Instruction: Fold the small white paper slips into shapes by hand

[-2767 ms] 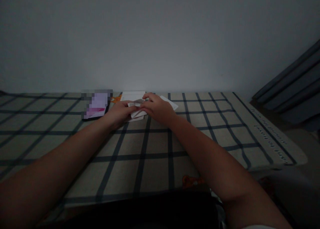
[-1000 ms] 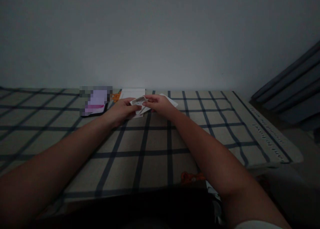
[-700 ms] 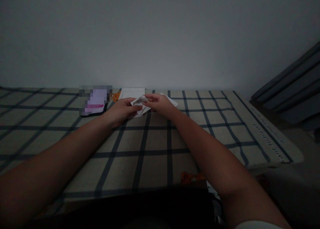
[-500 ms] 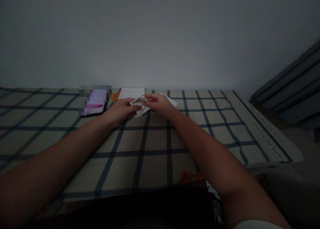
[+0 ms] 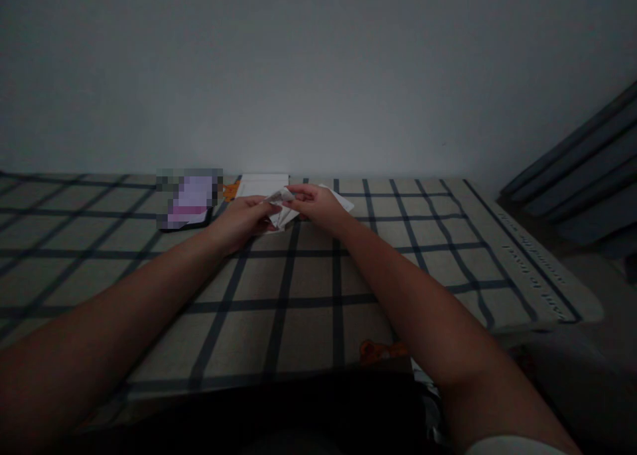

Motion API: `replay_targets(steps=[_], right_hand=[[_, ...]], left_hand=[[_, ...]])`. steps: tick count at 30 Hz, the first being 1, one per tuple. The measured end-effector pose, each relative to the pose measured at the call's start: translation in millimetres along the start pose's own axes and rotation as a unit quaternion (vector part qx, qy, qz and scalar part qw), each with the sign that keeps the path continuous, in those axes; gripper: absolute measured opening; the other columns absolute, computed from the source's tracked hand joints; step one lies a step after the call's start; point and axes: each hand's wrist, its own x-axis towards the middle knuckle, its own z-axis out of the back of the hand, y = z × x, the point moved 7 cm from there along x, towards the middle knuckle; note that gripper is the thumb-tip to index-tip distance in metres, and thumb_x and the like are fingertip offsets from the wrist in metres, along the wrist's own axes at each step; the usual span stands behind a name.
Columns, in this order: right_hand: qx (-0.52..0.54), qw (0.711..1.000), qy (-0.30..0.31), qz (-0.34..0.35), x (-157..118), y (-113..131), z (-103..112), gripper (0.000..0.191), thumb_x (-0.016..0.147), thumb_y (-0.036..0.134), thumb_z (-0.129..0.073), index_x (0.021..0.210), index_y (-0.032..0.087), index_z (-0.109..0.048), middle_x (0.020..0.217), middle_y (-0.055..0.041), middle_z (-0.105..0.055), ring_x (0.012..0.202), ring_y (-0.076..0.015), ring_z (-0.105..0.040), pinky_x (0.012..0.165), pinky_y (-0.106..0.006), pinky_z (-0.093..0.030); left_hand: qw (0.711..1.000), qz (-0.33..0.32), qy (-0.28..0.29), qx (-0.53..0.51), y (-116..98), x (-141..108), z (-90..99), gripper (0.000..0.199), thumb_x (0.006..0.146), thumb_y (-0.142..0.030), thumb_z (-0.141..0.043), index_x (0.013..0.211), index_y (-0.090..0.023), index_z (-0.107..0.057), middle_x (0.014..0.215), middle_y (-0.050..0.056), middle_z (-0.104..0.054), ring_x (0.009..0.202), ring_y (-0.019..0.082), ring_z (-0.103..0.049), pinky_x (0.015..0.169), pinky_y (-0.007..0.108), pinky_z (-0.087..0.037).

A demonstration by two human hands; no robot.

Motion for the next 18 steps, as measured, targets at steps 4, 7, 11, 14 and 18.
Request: replay_targets(steps=[4, 7, 11, 14, 18], right_hand=[[-0.007, 1.000, -0.013, -0.006, -0.2, -0.8, 1.3, 0.043, 0.082, 0.029, -0.078, 0.122, 0.016, -0.071, 0.098, -0.0054, -0.075, 0.078, -0.0130, -0.064, 0.061, -0.022, -0.051], [0.006, 1.000, -0.020, -0.007, -1.8, 0.8, 0.7, 0.050, 0.080, 0.029, -0.080, 0.127, 0.018, -0.067, 0.087, -0.0011, -0.071, 0.073, -0.0122, -0.063, 0.061, -0.022, -0.052], [0.018, 1.000, -0.017, 0.017, -4.9, 7.8, -1.2, 0.056, 0.081, 0.030, -0.079, 0.133, 0.020, -0.061, 0.085, 0.0010, -0.069, 0.071, -0.0116, -0.063, 0.063, -0.022, -0.054], [0.017, 0.999, -0.014, 0.024, -5.3, 8.9, -1.2, 0.050, 0.082, 0.032, -0.078, 0.128, 0.020, -0.063, 0.092, -0.0014, -0.072, 0.075, -0.0121, -0.065, 0.064, -0.022, -0.054], [0.021, 1.000, -0.003, 0.018, -2.7, 4.2, -0.2, 0.042, 0.080, 0.034, -0.080, 0.117, 0.017, -0.068, 0.093, -0.0028, -0.073, 0.080, -0.0135, -0.066, 0.063, -0.022, -0.054]], left_hand=[[1.000, 0.005, -0.010, 0.022, -2.4, -2.2, 0.7, 0.024, 0.068, -0.035, -0.080, 0.078, -0.014, -0.073, 0.071, 0.004, -0.071, 0.058, 0.011, -0.060, 0.056, 0.021, -0.047], [0.999, -0.003, -0.020, 0.033, -5.7, -3.3, 1.4, 0.024, 0.066, -0.036, -0.079, 0.075, -0.015, -0.071, 0.067, 0.003, -0.068, 0.057, 0.011, -0.058, 0.054, 0.021, -0.044], [0.997, 0.005, -0.055, 0.045, -6.0, -3.4, 7.6, 0.022, 0.065, -0.035, -0.076, 0.074, -0.017, -0.068, 0.063, 0.001, -0.064, 0.052, 0.012, -0.054, 0.049, 0.022, -0.040], [0.997, 0.014, -0.060, 0.050, -4.5, -2.6, 9.9, 0.020, 0.065, -0.034, -0.075, 0.074, -0.017, -0.069, 0.063, 0.002, -0.063, 0.050, 0.011, -0.053, 0.048, 0.022, -0.038], [0.999, 0.005, -0.021, 0.035, -4.6, -1.7, 3.8, 0.021, 0.064, -0.033, -0.076, 0.075, -0.016, -0.070, 0.068, 0.003, -0.067, 0.056, 0.012, -0.056, 0.053, 0.022, -0.042]])
